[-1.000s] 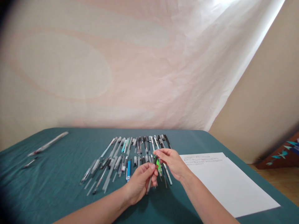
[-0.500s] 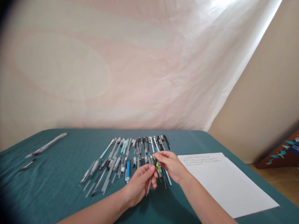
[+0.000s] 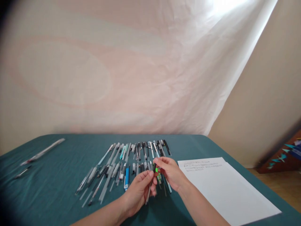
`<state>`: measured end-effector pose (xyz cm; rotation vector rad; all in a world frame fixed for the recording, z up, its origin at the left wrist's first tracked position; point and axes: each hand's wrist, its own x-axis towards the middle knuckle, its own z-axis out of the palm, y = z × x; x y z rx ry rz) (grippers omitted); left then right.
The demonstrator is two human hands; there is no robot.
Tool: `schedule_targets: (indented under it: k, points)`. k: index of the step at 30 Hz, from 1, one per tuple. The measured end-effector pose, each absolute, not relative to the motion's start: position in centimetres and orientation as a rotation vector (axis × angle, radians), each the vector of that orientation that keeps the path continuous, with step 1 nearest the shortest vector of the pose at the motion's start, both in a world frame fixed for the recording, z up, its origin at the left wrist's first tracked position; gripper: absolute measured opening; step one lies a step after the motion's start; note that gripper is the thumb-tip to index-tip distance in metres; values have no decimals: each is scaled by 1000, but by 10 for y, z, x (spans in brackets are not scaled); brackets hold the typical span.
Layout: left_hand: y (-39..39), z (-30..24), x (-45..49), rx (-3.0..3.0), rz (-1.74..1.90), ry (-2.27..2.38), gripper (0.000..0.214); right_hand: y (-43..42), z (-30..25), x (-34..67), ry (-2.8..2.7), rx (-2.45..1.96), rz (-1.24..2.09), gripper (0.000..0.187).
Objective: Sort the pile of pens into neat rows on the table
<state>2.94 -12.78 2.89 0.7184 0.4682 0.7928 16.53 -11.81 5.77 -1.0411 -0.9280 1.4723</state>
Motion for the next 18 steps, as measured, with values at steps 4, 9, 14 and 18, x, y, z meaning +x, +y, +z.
schedule_targets:
  k: [4,9,14,18]
  points:
    - [-127,28,30,705,809,465,28,-120,63,164,-962,-1020,1500,29]
    - [-127,26,31,713,810,444,27,-121,58,163,-964,-1101,1415,26]
    - [-129,27,31,713,804,453,26,-119,55,167,-976,-1120,1385,24]
    - [-128,28,31,716,801,464,27,-119,61,168,-1028,-1116,1394,25]
